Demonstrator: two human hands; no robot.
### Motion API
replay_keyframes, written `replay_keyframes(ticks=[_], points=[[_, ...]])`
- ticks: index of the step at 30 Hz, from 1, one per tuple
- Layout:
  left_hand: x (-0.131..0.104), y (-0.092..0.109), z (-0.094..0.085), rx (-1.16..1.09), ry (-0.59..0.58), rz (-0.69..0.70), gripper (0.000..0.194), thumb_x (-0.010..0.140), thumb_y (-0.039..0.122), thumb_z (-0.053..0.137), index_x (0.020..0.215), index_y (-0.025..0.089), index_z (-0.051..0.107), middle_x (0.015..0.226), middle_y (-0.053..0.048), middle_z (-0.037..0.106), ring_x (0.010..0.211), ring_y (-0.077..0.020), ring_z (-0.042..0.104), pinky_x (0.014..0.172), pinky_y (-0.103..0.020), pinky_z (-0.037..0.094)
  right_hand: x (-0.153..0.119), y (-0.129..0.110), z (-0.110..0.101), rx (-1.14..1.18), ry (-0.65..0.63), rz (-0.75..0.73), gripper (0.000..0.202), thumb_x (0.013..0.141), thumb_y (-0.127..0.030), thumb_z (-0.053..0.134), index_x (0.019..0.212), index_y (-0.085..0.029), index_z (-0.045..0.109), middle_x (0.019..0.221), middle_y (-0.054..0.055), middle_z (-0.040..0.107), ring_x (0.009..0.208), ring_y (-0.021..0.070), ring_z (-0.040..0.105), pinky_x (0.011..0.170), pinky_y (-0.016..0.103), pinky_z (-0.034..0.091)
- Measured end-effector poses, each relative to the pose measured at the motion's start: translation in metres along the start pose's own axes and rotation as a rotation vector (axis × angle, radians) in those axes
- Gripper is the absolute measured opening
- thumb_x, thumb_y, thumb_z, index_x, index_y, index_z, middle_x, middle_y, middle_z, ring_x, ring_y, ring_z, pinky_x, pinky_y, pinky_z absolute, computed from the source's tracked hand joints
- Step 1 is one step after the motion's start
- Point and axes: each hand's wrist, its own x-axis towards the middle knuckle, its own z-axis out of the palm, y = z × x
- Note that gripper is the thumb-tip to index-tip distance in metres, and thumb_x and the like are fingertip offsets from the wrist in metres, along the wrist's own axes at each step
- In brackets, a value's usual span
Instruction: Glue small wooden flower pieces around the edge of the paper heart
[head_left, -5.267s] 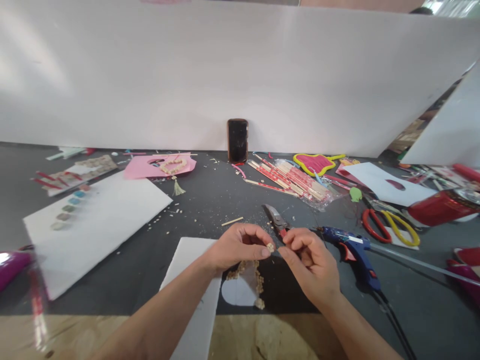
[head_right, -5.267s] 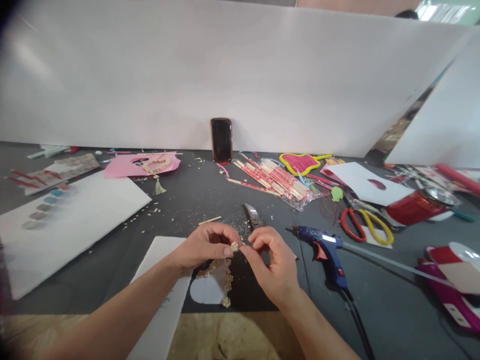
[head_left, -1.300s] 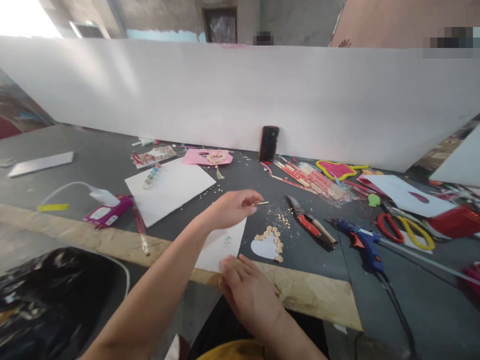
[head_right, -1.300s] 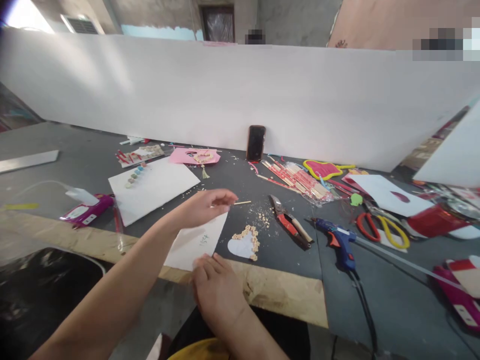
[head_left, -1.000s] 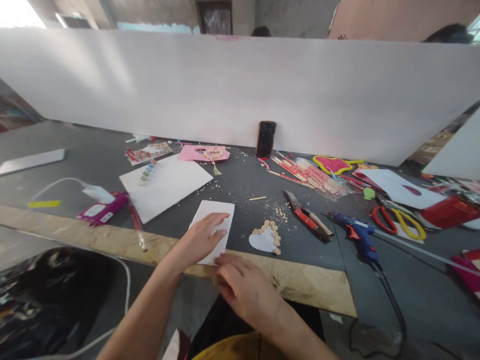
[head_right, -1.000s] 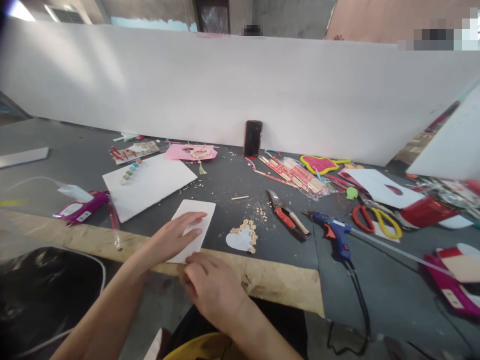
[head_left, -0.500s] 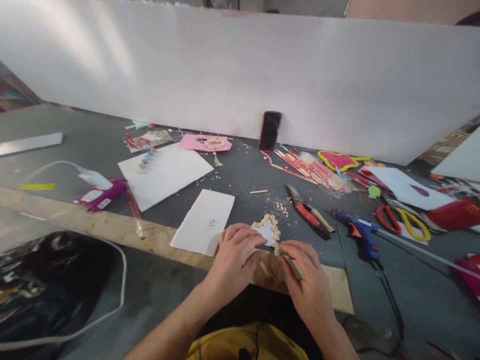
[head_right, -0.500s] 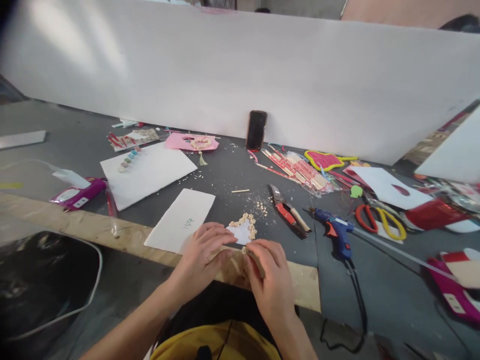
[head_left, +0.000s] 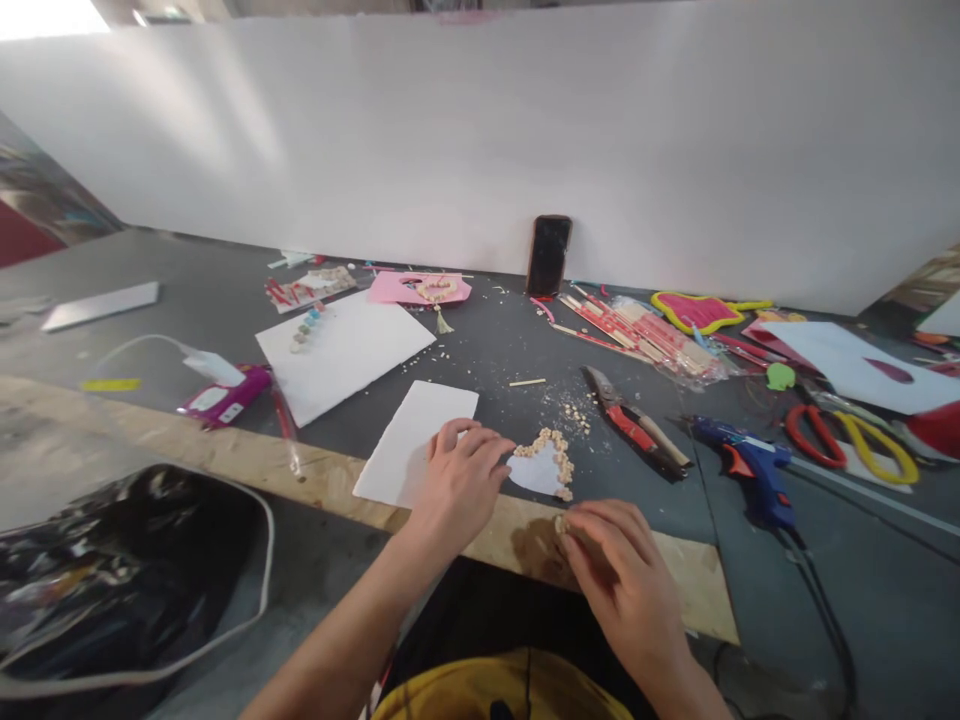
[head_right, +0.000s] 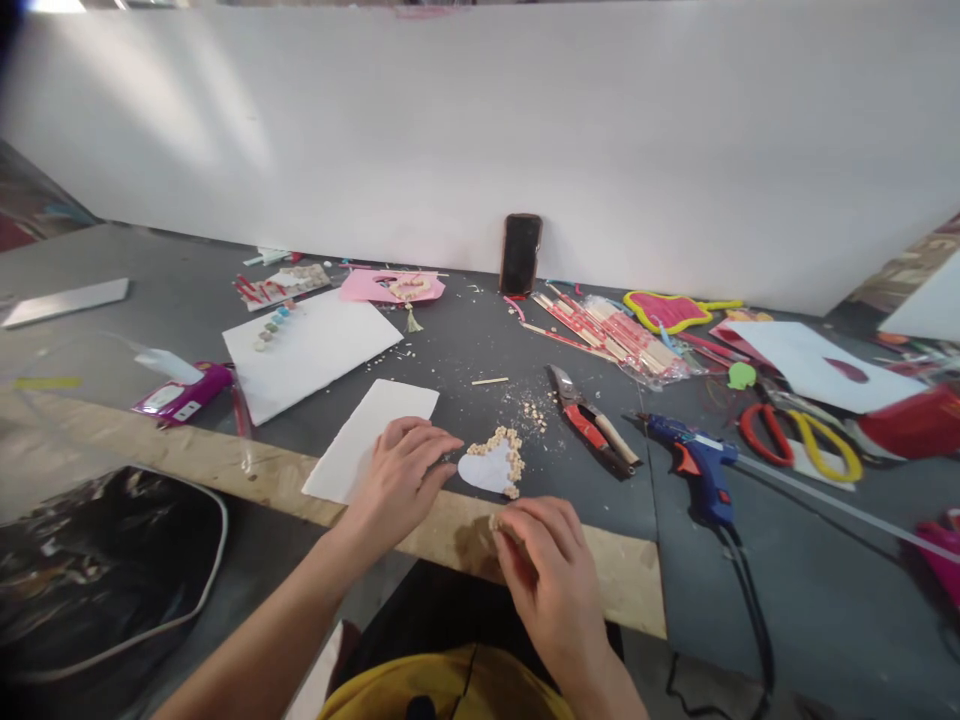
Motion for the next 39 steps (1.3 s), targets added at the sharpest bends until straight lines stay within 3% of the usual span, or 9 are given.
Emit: replay_keyframes(ticks=[8, 23, 39], points=[[0.023, 0.010, 0.008, 0.109, -0.134, -0.019, 0.019, 0.087, 0.026, 0.050, 0.100, 0.023, 0.064, 0.113, -0.007, 0.062, 0.118, -0.0312, 0.038, 0.092, -0.051, 0.034, -0.023, 0.014, -0.015, -0.052, 0.104, 0.140, 0.011, 0.085, -0.021, 0.057, 0.095, -0.021, 0.061, 0.087, 0.006, 0.063, 0.079, 0.0191, 0.062, 0.069, 0.034, 0.053], [0.029, 0.007, 0.025, 0.111, -0.132, -0.013, 0.020, 0.087, 0.032, 0.052, 0.097, 0.023, 0.065, 0.109, -0.007, 0.066, 0.115, -0.0303, 0.043, 0.093, -0.050, 0.034, -0.022, 0.012, -0.010, 0.017, 0.101, 0.067, 0.019, 0.081, -0.012, 0.059, 0.098, -0.020, 0.061, 0.088, 0.007, 0.064, 0.079, 0.0177, 0.062, 0.069, 0.032, 0.054], [0.029, 0.004, 0.028, 0.137, -0.147, -0.024, 0.018, 0.087, 0.035, 0.051, 0.093, 0.024, 0.064, 0.109, -0.004, 0.065, 0.114, -0.0263, 0.047, 0.095, -0.046, 0.033, -0.023, 0.013, -0.008, 0.004, 0.080, 0.054, 0.019, 0.081, -0.009, 0.059, 0.098, -0.016, 0.060, 0.090, 0.008, 0.062, 0.081, 0.0171, 0.060, 0.071, 0.031, 0.052]])
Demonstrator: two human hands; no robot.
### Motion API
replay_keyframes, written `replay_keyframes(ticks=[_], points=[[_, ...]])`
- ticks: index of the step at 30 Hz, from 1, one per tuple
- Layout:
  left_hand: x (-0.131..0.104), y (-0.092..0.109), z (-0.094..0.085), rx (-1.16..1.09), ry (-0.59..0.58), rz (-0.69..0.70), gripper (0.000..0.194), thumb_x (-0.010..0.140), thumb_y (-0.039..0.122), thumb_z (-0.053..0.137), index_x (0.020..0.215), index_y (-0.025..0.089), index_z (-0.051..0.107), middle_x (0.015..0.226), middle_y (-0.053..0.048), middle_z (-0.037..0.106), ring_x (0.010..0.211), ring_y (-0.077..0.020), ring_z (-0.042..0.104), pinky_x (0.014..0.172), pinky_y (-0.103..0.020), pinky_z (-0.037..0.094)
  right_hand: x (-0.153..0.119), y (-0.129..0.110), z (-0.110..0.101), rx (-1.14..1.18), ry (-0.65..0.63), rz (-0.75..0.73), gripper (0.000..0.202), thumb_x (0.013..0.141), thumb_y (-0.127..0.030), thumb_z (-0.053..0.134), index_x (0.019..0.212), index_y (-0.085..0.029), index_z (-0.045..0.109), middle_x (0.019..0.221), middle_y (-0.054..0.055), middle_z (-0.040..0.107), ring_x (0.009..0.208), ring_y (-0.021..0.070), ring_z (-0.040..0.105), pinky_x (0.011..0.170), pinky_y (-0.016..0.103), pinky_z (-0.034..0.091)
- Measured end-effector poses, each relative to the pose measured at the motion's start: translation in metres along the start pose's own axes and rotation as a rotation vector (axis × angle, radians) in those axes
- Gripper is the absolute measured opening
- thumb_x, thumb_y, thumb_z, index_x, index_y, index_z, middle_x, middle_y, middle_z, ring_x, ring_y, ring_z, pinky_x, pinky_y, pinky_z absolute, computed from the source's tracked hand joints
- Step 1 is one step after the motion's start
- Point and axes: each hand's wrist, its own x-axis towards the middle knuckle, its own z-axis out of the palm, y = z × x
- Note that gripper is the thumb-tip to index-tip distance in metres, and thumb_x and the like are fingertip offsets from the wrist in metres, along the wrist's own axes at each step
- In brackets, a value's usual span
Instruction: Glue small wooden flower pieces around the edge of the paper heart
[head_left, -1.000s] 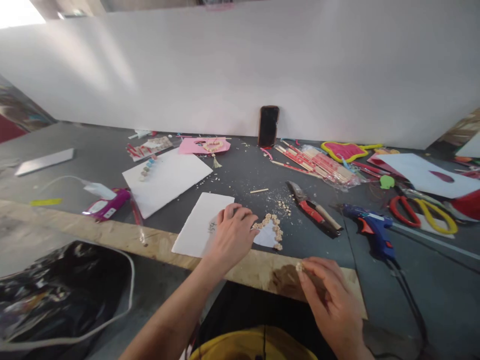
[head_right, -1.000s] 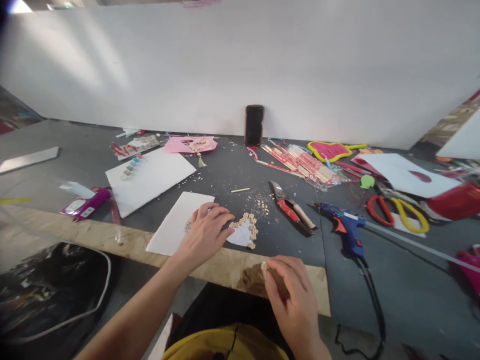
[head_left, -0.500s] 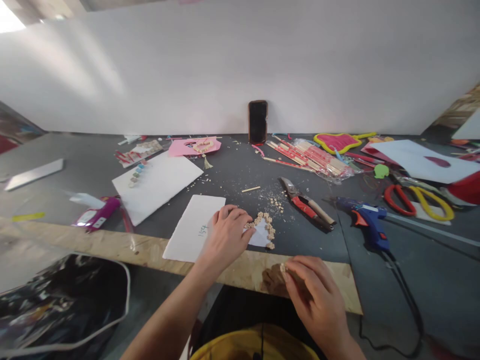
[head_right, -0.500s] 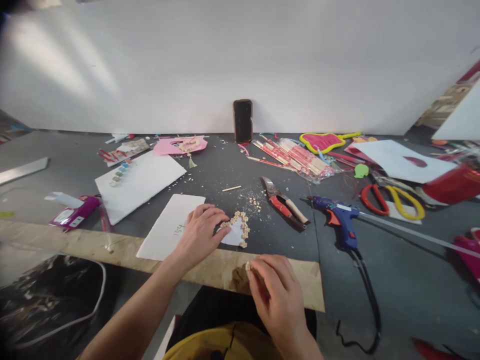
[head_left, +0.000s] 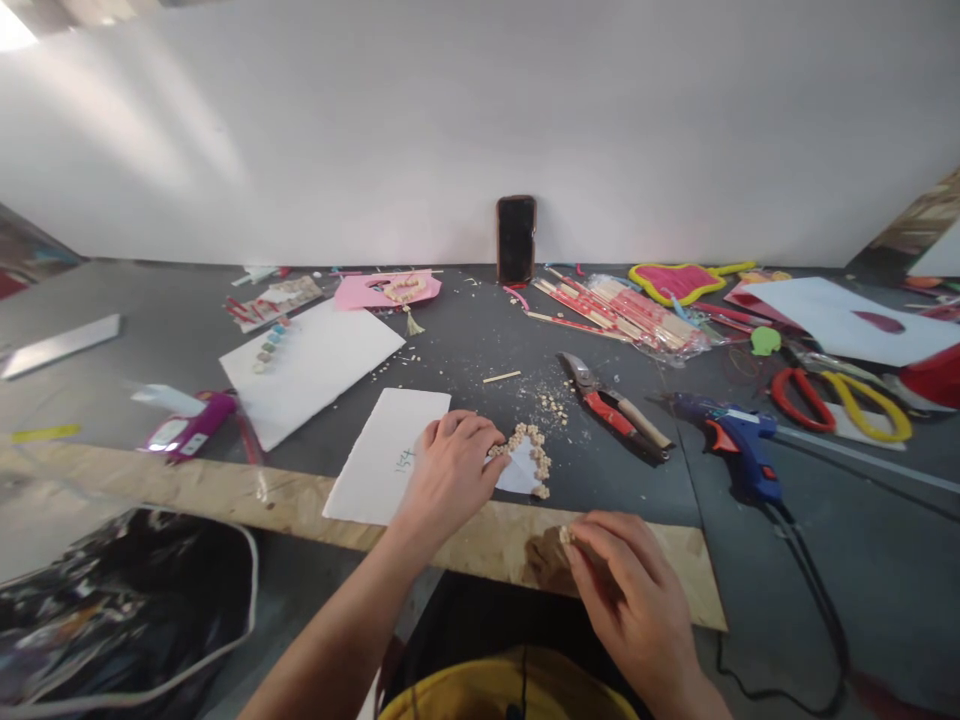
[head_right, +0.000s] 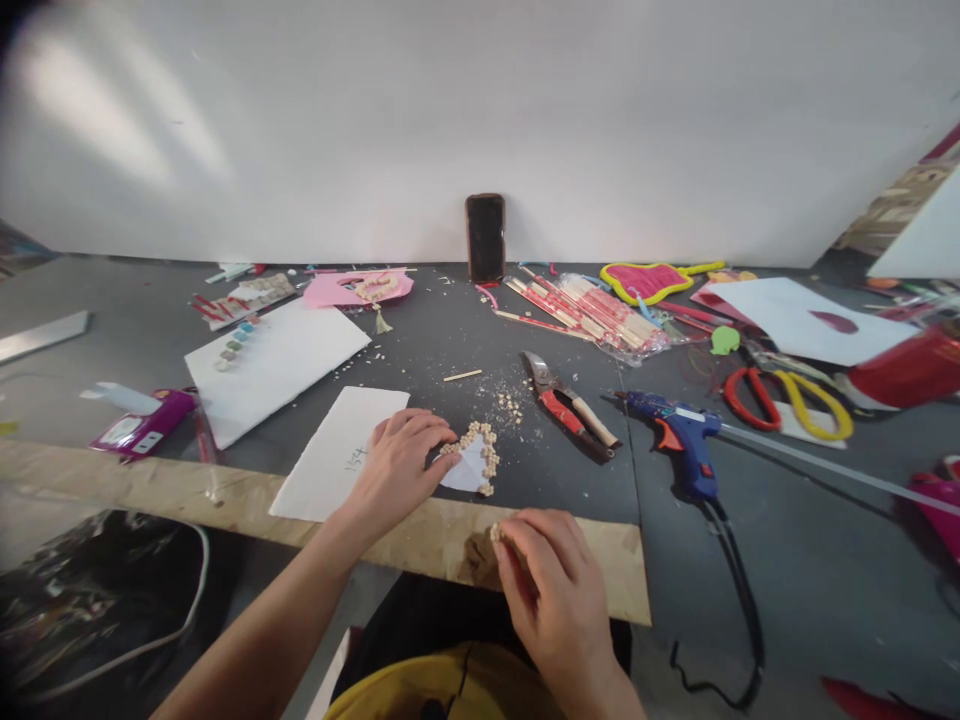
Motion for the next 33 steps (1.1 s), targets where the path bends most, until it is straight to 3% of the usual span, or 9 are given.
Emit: replay_keyframes(ticks=[6, 11, 16, 20, 25, 29, 33], points=[[-0.004, -0.005, -0.010, -0.010, 0.028, 0.003, 0.018, 0.086, 0.032, 0.055, 0.101, 0.024, 0.061, 0.112, -0.004, 0.064, 0.115, -0.0262, 0.046, 0.096, -0.046, 0.031, 0.000, 0.000, -0.001, -0.013, -0.016, -0.006, 0.017, 0.082, -0.010, 0.058, 0.098, -0.016, 0.059, 0.091, 0.008, 0.060, 0.081, 0.0170, 0.059, 0.070, 0.031, 0.051], [-0.025, -0.010, -0.024, -0.018, 0.075, -0.020, 0.012, 0.086, 0.026, 0.055, 0.096, 0.024, 0.062, 0.106, -0.004, 0.066, 0.112, -0.0274, 0.046, 0.095, -0.047, 0.032, 0.000, 0.000, 0.000, -0.022, -0.023, -0.001, 0.016, 0.083, -0.010, 0.058, 0.099, -0.015, 0.058, 0.092, 0.009, 0.060, 0.083, 0.0171, 0.057, 0.070, 0.031, 0.050], [-0.052, -0.003, -0.029, -0.348, -0.034, 0.016, 0.014, 0.088, 0.024, 0.051, 0.099, 0.023, 0.061, 0.102, -0.003, 0.065, 0.105, -0.0212, 0.051, 0.092, -0.037, 0.039, 0.013, -0.011, 0.012, -0.026, -0.040, -0.007, 0.018, 0.083, -0.010, 0.059, 0.101, -0.015, 0.058, 0.092, 0.008, 0.062, 0.086, 0.0184, 0.056, 0.075, 0.034, 0.050], [-0.058, 0.003, -0.036, -0.636, -0.170, -0.130, 0.019, 0.085, 0.021, 0.055, 0.103, 0.026, 0.060, 0.104, 0.001, 0.065, 0.095, -0.0148, 0.058, 0.085, -0.027, 0.045, 0.029, -0.021, 0.028, -0.005, -0.064, -0.053, 0.020, 0.084, -0.011, 0.058, 0.103, -0.016, 0.059, 0.095, 0.009, 0.064, 0.089, 0.0199, 0.056, 0.076, 0.036, 0.051], [-0.056, -0.001, -0.044, -0.838, -0.193, -0.202, 0.016, 0.083, 0.018, 0.056, 0.097, 0.024, 0.061, 0.094, 0.003, 0.066, 0.088, -0.0127, 0.061, 0.080, -0.022, 0.046, 0.039, -0.029, 0.045, 0.003, -0.076, -0.106, 0.019, 0.084, -0.012, 0.058, 0.101, -0.018, 0.062, 0.094, 0.008, 0.065, 0.088, 0.0199, 0.056, 0.076, 0.036, 0.052], [-0.056, -0.009, -0.044, -0.861, -0.167, -0.230, 0.013, 0.083, 0.017, 0.055, 0.093, 0.023, 0.062, 0.088, 0.003, 0.066, 0.083, -0.0116, 0.061, 0.076, -0.021, 0.047, 0.040, -0.032, 0.048, 0.004, -0.106, -0.118, 0.026, 0.083, -0.011, 0.057, 0.109, -0.017, 0.060, 0.099, 0.009, 0.064, 0.092, 0.0209, 0.056, 0.080, 0.038, 0.051], [-0.046, -0.016, -0.042, -0.640, -0.082, -0.197, 0.012, 0.086, 0.020, 0.052, 0.092, 0.023, 0.063, 0.089, 0.002, 0.067, 0.082, -0.0130, 0.061, 0.074, -0.024, 0.046, 0.037, -0.026, 0.039, -0.025, -0.119, -0.093, 0.035, 0.083, -0.011, 0.056, 0.118, -0.015, 0.055, 0.104, 0.011, 0.061, 0.098, 0.0228, 0.054, 0.081, 0.040, 0.050]])
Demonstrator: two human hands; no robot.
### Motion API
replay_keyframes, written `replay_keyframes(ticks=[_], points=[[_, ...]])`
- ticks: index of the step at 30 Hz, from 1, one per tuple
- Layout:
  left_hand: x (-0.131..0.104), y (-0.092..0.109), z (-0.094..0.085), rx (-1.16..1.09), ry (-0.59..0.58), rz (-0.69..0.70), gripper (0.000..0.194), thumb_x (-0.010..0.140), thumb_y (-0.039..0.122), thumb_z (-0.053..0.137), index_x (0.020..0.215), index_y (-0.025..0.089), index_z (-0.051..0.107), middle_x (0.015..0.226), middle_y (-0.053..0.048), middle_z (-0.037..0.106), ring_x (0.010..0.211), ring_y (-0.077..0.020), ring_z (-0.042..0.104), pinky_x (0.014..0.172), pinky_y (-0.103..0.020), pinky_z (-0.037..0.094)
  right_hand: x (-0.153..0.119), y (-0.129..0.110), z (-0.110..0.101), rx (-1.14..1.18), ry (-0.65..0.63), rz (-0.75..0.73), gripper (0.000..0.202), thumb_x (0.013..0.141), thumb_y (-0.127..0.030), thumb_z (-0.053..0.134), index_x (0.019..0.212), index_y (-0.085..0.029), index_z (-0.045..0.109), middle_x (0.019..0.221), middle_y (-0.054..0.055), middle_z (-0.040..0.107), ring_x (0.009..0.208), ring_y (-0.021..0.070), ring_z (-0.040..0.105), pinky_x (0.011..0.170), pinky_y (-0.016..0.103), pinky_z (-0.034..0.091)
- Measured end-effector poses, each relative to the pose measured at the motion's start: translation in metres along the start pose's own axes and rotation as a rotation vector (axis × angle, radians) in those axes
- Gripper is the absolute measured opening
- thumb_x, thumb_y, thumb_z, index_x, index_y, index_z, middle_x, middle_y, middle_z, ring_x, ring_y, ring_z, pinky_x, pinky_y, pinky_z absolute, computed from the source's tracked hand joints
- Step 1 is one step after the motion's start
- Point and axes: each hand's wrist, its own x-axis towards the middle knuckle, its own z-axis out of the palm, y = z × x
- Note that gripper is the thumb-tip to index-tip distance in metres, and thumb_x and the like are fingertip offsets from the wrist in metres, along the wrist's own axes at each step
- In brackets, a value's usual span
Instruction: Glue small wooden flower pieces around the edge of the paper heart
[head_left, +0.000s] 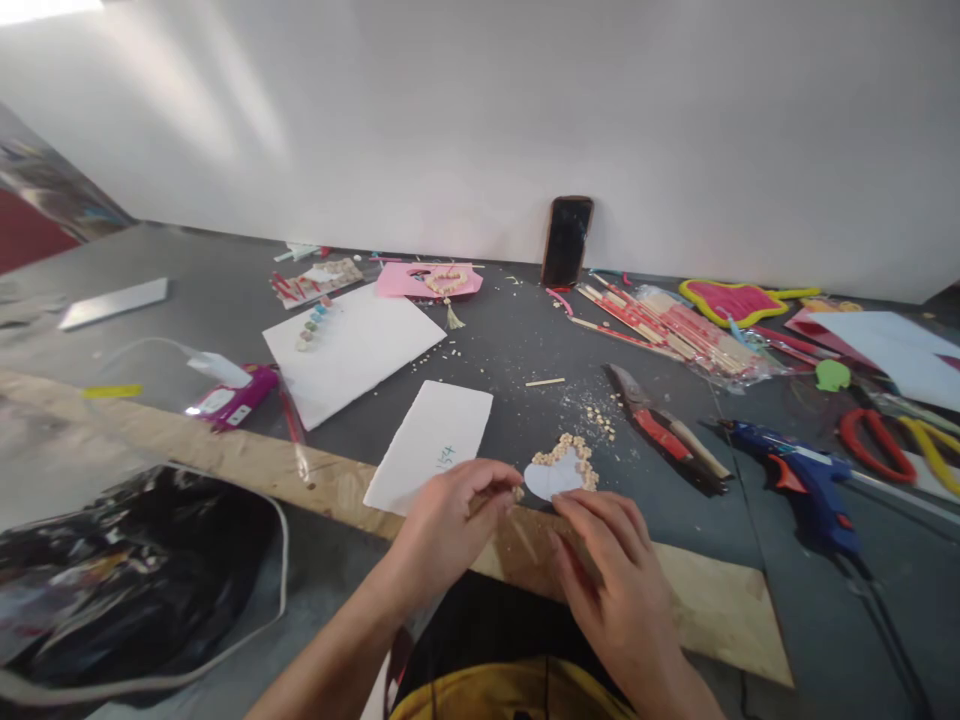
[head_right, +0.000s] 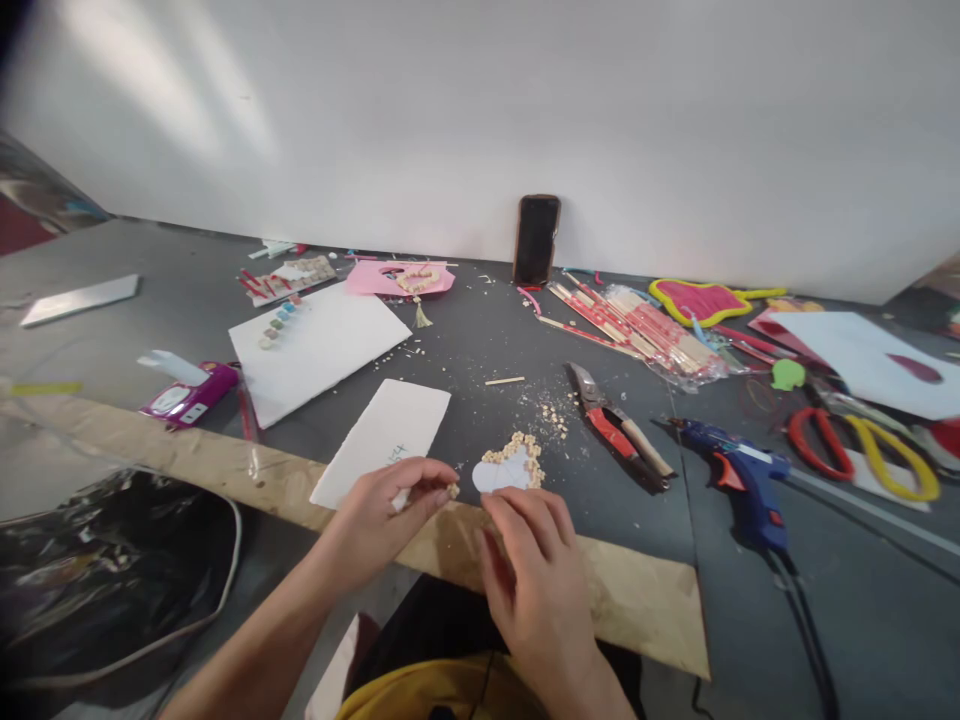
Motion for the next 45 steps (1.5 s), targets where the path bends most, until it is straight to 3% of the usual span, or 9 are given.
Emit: replay_keyframes(ticks=[4, 10, 16, 24, 39, 45], points=[[0.018, -0.003, 0.003, 0.283, 0.035, 0.132, 0.016, 0.090, 0.018, 0.047, 0.091, 0.022, 0.063, 0.093, 0.000, 0.068, 0.090, -0.0169, 0.059, 0.080, -0.030, 0.044, -0.014, 0.017, -0.019, -0.082, 0.013, 0.034, 0.027, 0.085, -0.012, 0.054, 0.110, -0.018, 0.058, 0.103, 0.010, 0.060, 0.095, 0.0226, 0.055, 0.079, 0.039, 0.049], [0.034, -0.005, 0.010, 0.457, 0.025, 0.142, 0.021, 0.090, 0.015, 0.043, 0.087, 0.022, 0.063, 0.087, -0.001, 0.069, 0.090, -0.0209, 0.055, 0.080, -0.036, 0.043, -0.032, 0.042, -0.040, -0.190, 0.065, 0.153, 0.015, 0.087, -0.021, 0.053, 0.100, -0.019, 0.061, 0.099, 0.009, 0.060, 0.092, 0.0223, 0.056, 0.078, 0.039, 0.048], [0.039, -0.005, 0.012, 0.469, 0.047, 0.132, 0.017, 0.088, 0.018, 0.048, 0.084, 0.023, 0.064, 0.092, -0.002, 0.069, 0.099, -0.0235, 0.049, 0.085, -0.041, 0.038, -0.032, 0.042, -0.035, -0.127, 0.033, 0.176, 0.016, 0.087, -0.020, 0.052, 0.100, -0.021, 0.060, 0.101, 0.009, 0.059, 0.094, 0.0225, 0.056, 0.078, 0.039, 0.049], [0.044, -0.012, 0.015, 0.468, -0.008, 0.100, 0.017, 0.086, 0.019, 0.049, 0.086, 0.026, 0.064, 0.087, 0.001, 0.070, 0.098, -0.0232, 0.050, 0.090, -0.045, 0.032, -0.032, 0.041, -0.037, -0.101, 0.021, 0.188, 0.016, 0.087, -0.020, 0.051, 0.100, -0.019, 0.061, 0.100, 0.009, 0.059, 0.091, 0.0218, 0.057, 0.076, 0.037, 0.050], [0.045, -0.010, 0.012, 0.466, -0.032, 0.119, 0.021, 0.089, 0.020, 0.045, 0.088, 0.024, 0.065, 0.087, -0.002, 0.069, 0.095, -0.0227, 0.050, 0.086, -0.043, 0.036, -0.031, 0.040, -0.036, -0.093, 0.025, 0.219, 0.015, 0.086, -0.021, 0.052, 0.097, -0.021, 0.062, 0.098, 0.009, 0.061, 0.089, 0.0215, 0.060, 0.073, 0.035, 0.052], [0.042, -0.009, 0.013, 0.558, 0.005, 0.112, 0.012, 0.086, 0.026, 0.054, 0.089, 0.024, 0.066, 0.087, -0.002, 0.070, 0.099, -0.0268, 0.047, 0.089, -0.047, 0.032, -0.031, 0.040, -0.035, -0.094, 0.019, 0.220, 0.016, 0.087, -0.020, 0.051, 0.097, -0.020, 0.062, 0.098, 0.009, 0.061, 0.088, 0.0206, 0.060, 0.073, 0.034, 0.052]])
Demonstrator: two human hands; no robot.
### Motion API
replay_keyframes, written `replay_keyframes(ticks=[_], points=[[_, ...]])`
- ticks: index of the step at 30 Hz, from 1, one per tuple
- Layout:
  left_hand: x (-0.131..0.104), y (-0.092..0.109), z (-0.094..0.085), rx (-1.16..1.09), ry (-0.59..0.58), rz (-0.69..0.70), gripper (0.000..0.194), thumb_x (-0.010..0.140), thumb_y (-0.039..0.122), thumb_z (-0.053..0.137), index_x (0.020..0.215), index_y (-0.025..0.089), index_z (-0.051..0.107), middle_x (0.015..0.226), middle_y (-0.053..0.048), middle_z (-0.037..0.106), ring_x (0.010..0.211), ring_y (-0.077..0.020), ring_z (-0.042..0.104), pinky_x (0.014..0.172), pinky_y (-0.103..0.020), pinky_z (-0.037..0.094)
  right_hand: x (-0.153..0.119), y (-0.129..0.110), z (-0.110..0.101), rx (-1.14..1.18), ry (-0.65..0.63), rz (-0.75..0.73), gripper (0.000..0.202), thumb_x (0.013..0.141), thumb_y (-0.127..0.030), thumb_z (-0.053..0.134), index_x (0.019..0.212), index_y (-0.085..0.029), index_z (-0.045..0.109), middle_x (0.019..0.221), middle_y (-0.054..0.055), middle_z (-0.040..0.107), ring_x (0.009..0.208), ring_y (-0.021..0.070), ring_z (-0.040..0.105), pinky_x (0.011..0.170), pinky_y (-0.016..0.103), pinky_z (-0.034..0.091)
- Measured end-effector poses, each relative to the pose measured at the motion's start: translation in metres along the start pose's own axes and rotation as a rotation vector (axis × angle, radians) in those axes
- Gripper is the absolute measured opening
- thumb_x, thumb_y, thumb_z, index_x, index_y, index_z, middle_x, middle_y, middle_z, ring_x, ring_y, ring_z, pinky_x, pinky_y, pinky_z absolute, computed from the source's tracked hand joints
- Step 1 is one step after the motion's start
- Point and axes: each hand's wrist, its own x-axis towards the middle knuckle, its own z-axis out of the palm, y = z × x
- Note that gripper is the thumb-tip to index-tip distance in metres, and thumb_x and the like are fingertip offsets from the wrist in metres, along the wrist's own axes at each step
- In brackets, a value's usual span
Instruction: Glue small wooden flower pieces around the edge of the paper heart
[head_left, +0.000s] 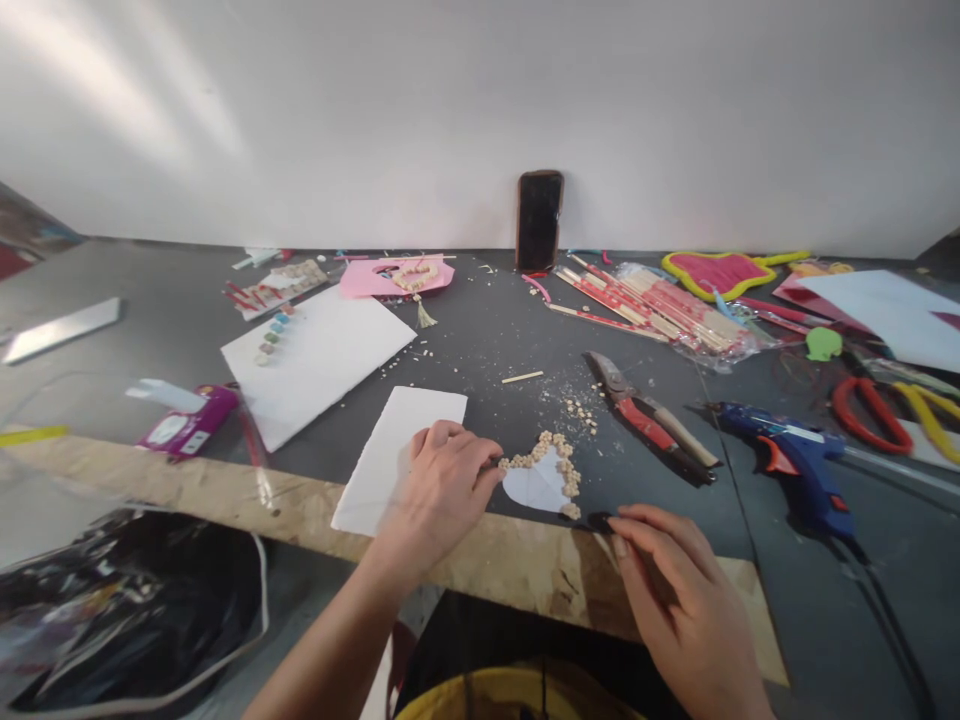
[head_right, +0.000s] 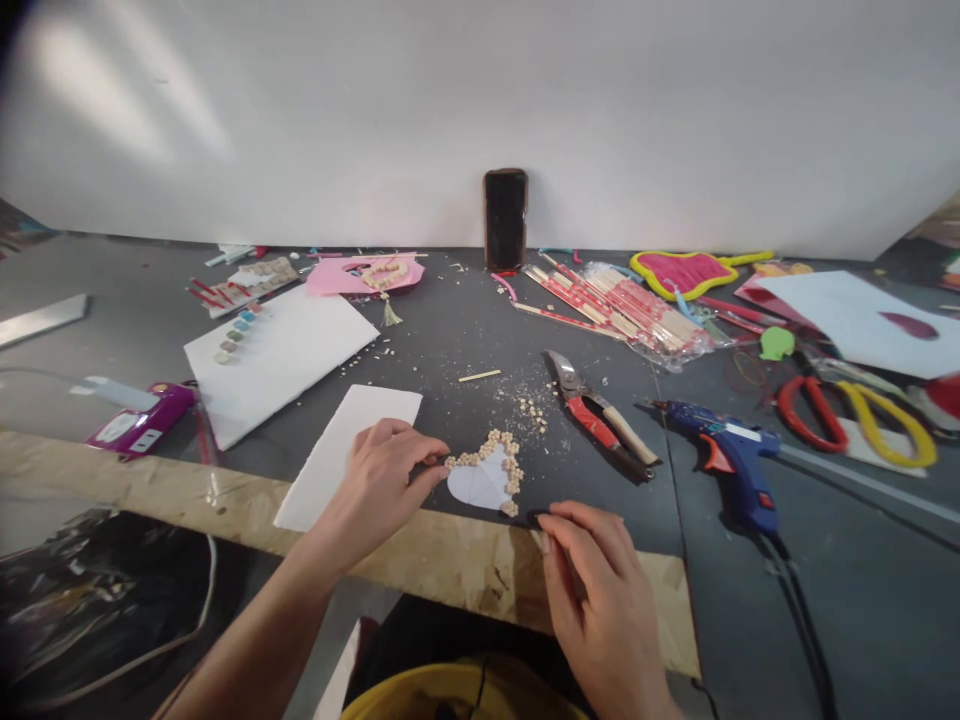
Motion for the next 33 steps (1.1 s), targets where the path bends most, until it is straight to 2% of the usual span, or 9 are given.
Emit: replay_keyframes(ticks=[10, 25, 33], points=[[0.0002, 0.0001, 0.0025, -0.023, -0.007, 0.025, 0.013, 0.087, 0.024, 0.052, 0.089, 0.024, 0.064, 0.088, -0.002, 0.069, 0.096, -0.0255, 0.048, 0.087, -0.045, 0.034, -0.0012, 0.0003, 0.0000, 0.004, 0.001, 0.008, 0.015, 0.087, -0.022, 0.051, 0.097, -0.021, 0.063, 0.097, 0.008, 0.063, 0.086, 0.0199, 0.062, 0.073, 0.034, 0.052], [-0.0010, -0.0013, 0.0050, -0.029, 0.012, 0.018, 0.011, 0.086, 0.021, 0.053, 0.090, 0.024, 0.063, 0.086, -0.001, 0.068, 0.096, -0.0229, 0.050, 0.086, -0.042, 0.032, -0.0017, 0.0008, -0.0002, 0.002, -0.011, 0.004, 0.015, 0.088, -0.021, 0.051, 0.099, -0.020, 0.061, 0.098, 0.008, 0.061, 0.089, 0.0186, 0.061, 0.075, 0.032, 0.052], [-0.0017, -0.0037, 0.0050, -0.028, -0.010, 0.036, 0.015, 0.090, 0.019, 0.047, 0.089, 0.024, 0.061, 0.089, 0.001, 0.067, 0.096, -0.0210, 0.050, 0.087, -0.040, 0.029, -0.0031, 0.0011, -0.0001, -0.001, -0.009, 0.006, 0.015, 0.088, -0.020, 0.051, 0.099, -0.020, 0.061, 0.098, 0.008, 0.060, 0.088, 0.0183, 0.061, 0.075, 0.031, 0.051]])
